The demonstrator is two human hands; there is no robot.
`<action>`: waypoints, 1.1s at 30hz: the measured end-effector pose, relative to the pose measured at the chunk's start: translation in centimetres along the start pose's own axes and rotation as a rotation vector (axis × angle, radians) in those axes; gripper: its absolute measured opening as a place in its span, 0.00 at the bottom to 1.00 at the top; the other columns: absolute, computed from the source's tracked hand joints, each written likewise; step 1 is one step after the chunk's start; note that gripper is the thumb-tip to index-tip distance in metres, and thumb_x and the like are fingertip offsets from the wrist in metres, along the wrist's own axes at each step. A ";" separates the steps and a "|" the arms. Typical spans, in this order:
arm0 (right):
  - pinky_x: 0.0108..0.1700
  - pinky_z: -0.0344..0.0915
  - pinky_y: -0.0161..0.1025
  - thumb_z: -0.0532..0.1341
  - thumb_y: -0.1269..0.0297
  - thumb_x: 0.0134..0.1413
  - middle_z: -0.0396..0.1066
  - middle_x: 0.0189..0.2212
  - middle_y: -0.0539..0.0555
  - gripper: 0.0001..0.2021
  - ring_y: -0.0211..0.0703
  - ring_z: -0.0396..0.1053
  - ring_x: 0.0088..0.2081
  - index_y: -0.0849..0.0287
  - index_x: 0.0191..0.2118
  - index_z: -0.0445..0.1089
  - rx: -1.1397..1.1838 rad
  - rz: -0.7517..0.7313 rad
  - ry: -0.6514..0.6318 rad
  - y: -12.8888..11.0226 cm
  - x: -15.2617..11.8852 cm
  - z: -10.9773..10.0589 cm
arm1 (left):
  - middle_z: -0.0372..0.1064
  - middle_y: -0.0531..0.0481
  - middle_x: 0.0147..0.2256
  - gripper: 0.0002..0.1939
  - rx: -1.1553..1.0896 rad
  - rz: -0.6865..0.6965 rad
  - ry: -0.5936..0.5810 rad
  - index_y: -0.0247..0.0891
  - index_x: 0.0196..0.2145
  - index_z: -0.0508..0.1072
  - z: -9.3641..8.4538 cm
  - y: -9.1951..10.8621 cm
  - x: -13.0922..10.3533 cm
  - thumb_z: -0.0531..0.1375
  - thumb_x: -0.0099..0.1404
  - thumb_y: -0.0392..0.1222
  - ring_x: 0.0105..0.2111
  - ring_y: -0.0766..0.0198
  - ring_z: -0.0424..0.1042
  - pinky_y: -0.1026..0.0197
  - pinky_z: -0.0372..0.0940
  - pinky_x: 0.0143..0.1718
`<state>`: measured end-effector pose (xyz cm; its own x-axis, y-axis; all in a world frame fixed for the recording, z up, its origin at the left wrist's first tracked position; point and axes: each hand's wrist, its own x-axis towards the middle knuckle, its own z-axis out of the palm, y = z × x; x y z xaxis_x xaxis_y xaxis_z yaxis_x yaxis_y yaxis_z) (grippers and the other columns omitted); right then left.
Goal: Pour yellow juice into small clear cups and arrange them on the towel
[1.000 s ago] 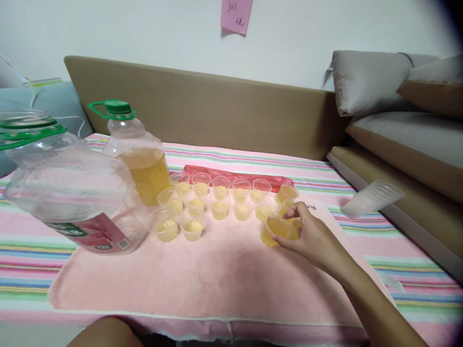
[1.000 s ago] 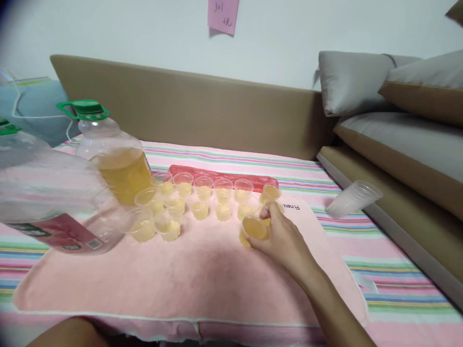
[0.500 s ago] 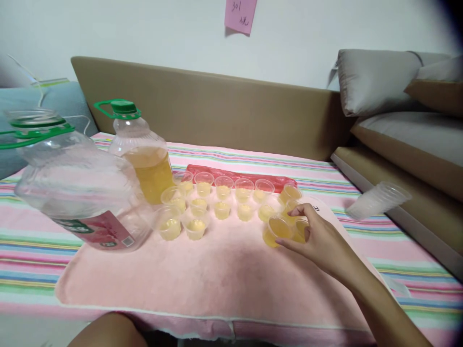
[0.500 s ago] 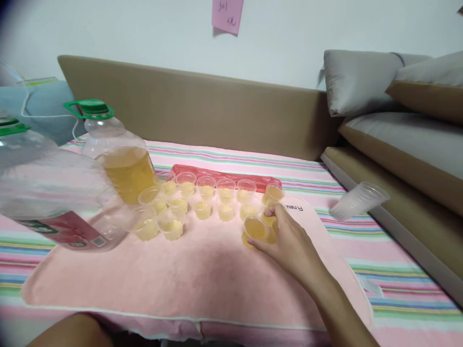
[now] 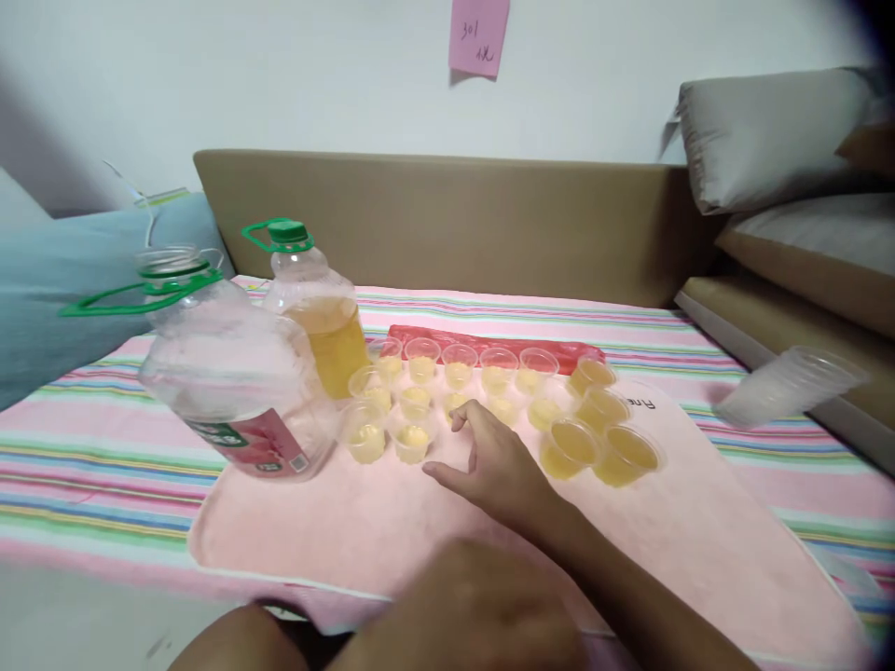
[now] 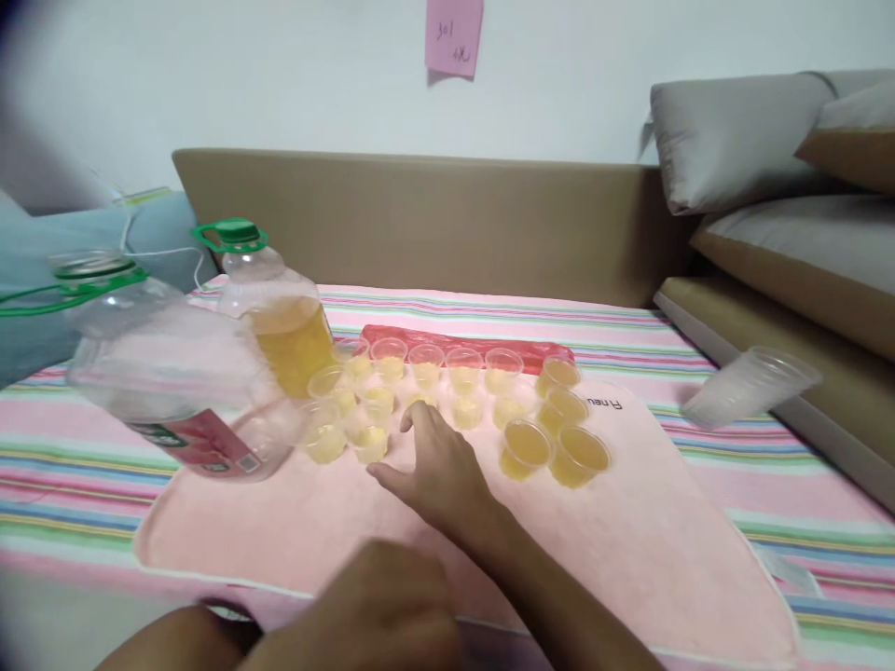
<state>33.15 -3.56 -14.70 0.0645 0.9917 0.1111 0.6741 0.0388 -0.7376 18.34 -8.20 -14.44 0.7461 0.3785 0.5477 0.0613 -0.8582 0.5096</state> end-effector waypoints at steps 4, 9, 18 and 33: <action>0.42 0.65 0.44 0.71 0.55 0.52 0.72 0.44 0.52 0.21 0.52 0.72 0.43 0.52 0.41 0.58 0.025 -0.087 0.073 -0.3 1.3 2.5 | 0.72 0.50 0.37 0.04 0.459 -0.211 0.440 0.41 0.45 0.67 -6.6 -3.8 -0.4 0.59 0.75 0.35 0.37 0.59 0.74 0.55 0.70 0.39; 0.42 0.67 0.44 0.71 0.55 0.52 0.72 0.44 0.53 0.22 0.55 0.74 0.47 0.52 0.42 0.57 0.070 -0.109 0.110 -0.7 1.7 3.5 | 0.68 0.28 0.54 0.13 0.801 -0.252 0.329 0.31 0.54 0.63 -8.7 -7.5 -2.3 0.58 0.74 0.34 0.59 0.36 0.71 0.37 0.72 0.56; 0.37 0.65 0.42 0.67 0.54 0.52 0.73 0.47 0.54 0.21 0.48 0.73 0.38 0.52 0.43 0.56 0.145 -0.117 0.182 -0.3 1.8 3.6 | 0.67 0.25 0.56 0.20 1.003 -0.233 0.154 0.28 0.60 0.62 -7.3 -8.6 -2.6 0.56 0.72 0.32 0.57 0.28 0.71 0.29 0.74 0.57; 0.35 0.69 0.44 0.70 0.48 0.55 0.74 0.49 0.57 0.24 0.46 0.70 0.36 0.53 0.50 0.64 0.023 0.017 0.297 4.5 -7.5 -2.2 | 0.66 0.23 0.58 0.27 0.796 -0.375 0.276 0.27 0.65 0.58 -7.3 -10.7 -2.2 0.61 0.73 0.37 0.57 0.31 0.73 0.32 0.74 0.55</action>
<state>37.33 -11.09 -17.36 0.2905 0.9132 0.2859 0.6543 0.0285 -0.7557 11.22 2.65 -16.28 0.4074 0.6612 0.6299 0.7811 -0.6097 0.1349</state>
